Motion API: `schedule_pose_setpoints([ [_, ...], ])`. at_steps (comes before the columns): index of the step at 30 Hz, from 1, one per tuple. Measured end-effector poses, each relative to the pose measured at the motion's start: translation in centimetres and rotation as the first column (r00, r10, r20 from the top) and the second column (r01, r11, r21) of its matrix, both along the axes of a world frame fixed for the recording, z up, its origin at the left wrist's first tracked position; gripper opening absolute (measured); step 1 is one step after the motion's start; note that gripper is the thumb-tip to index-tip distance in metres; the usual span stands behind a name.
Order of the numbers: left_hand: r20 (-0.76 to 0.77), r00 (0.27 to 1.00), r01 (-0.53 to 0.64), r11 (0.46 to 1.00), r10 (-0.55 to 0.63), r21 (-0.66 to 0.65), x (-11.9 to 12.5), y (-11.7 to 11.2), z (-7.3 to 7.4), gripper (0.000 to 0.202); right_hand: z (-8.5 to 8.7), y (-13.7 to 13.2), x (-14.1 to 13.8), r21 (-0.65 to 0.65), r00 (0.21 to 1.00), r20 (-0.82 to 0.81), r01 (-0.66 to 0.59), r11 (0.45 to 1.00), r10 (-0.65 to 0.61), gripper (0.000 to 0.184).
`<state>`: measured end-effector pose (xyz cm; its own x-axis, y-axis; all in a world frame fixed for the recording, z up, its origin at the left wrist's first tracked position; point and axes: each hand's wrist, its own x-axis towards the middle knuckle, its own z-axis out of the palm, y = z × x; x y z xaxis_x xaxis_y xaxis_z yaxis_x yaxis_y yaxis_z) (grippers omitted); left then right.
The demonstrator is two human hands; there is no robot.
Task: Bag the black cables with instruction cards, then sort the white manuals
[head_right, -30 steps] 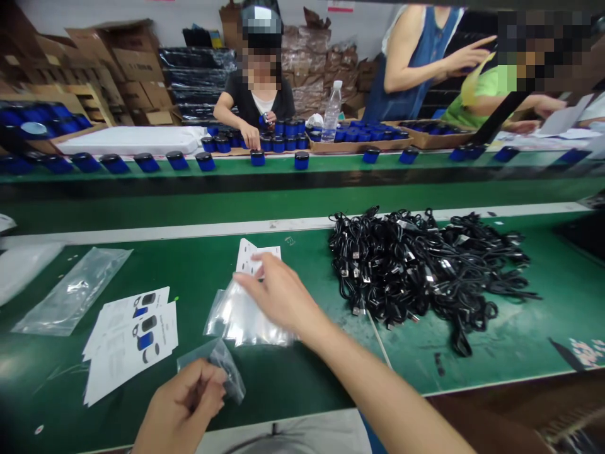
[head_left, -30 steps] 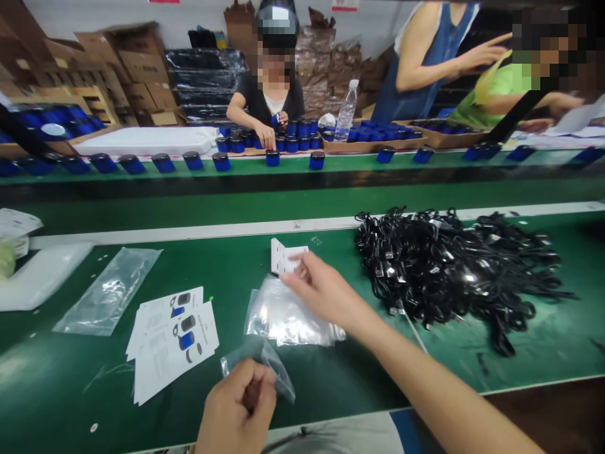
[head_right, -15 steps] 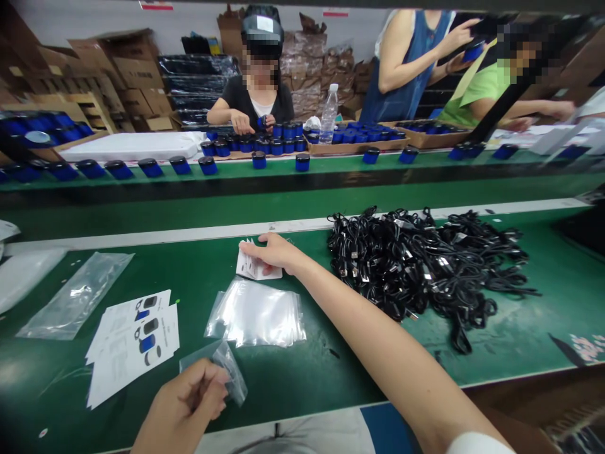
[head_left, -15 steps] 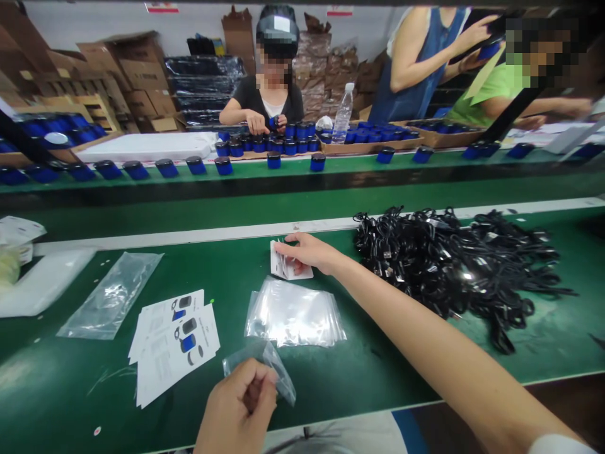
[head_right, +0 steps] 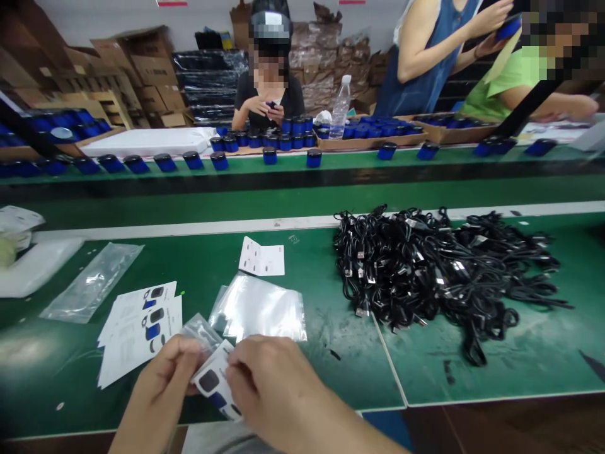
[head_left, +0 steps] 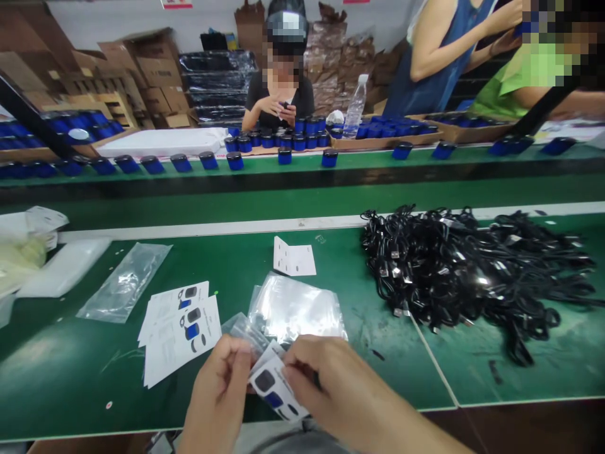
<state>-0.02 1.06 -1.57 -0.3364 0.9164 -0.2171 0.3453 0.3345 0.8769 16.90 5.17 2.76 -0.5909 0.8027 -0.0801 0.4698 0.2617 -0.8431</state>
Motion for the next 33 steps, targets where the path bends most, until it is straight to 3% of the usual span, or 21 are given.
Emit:
schedule_pose_setpoints([
  [2, -0.127, 0.992, 0.015, 0.999, -0.008, 0.050, -0.1, 0.1, -0.2, 0.033, -1.0, -0.9, -1.0, 0.028, 0.997, -0.049, 0.056, 0.998, -0.055, 0.017],
  [4, -0.220, 0.974, -0.033, 0.994, 0.056, 0.106, -0.3, 0.2, -0.4, 0.032, -1.9, -1.8, -1.7, -0.027, 0.970, -0.154, 0.186, 0.982, -0.188, 0.015],
  [6, -0.262, 0.954, -0.109, 0.983, 0.146, 0.148, -0.4, 0.3, -0.4, 0.031, -2.7, -3.0, -2.2, -0.177, 0.910, -0.257, 0.287, 0.941, -0.326, 0.042],
  [8, -0.272, 0.941, -0.159, 0.972, 0.203, 0.174, -0.4, 0.5, -0.4, 0.030, -3.5, -4.2, -2.7, -0.322, 0.878, -0.302, 0.273, 0.907, -0.371, 0.056],
  [12, -0.245, 0.946, -0.169, 0.969, 0.211, 0.183, -0.3, 0.5, 0.1, 0.029, -4.7, -5.1, -3.4, -0.507, 0.891, -0.265, 0.196, 0.839, -0.368, 0.018],
  [14, -0.194, 0.960, -0.171, 0.971, 0.203, 0.168, -0.1, 0.2, 0.5, 0.027, -5.0, -4.7, -3.2, -0.421, 0.883, -0.257, 0.263, 0.868, -0.392, 0.019],
  [16, -0.169, 0.966, -0.171, 0.975, 0.195, 0.143, 0.2, -0.1, 0.8, 0.025, -5.2, -4.1, -2.7, -0.124, 0.883, -0.321, 0.320, 0.939, -0.343, 0.015],
  [17, -0.168, 0.967, -0.168, 0.976, 0.190, 0.139, 0.3, -0.3, 1.0, 0.023, -5.2, -3.9, -2.4, 0.051, 0.888, -0.360, 0.324, 0.945, -0.285, 0.013],
  [20, -0.222, 0.966, -0.096, 0.982, 0.132, 0.166, 0.5, -0.9, 1.1, 0.018, -5.3, -3.4, -1.8, 0.459, 0.925, -0.358, 0.291, 0.839, -0.125, 0.020],
  [22, -0.296, 0.952, -0.021, 0.984, 0.073, 0.176, 0.6, -1.2, 1.0, 0.016, -5.4, -3.4, -1.6, 0.608, 0.960, -0.240, 0.262, 0.749, -0.140, 0.022],
  [24, -0.401, 0.915, 0.037, 0.980, 0.045, 0.194, 0.8, -1.5, 0.6, 0.016, -5.3, -3.5, -1.5, 0.647, 0.976, -0.092, 0.208, 0.734, -0.195, 0.021],
  [29, -0.553, 0.832, 0.197, 0.916, 0.031, 0.349, 1.4, -2.0, -0.3, 0.013, -4.5, -3.8, -1.0, 0.392, 0.969, 0.121, 0.153, 0.907, -0.216, 0.013],
  [33, -0.575, 0.818, 0.298, 0.871, -0.022, 0.391, 1.4, -2.1, -0.8, 0.011, -4.0, -3.7, -1.0, 0.312, 0.961, 0.211, 0.109, 0.944, -0.181, 0.009],
])
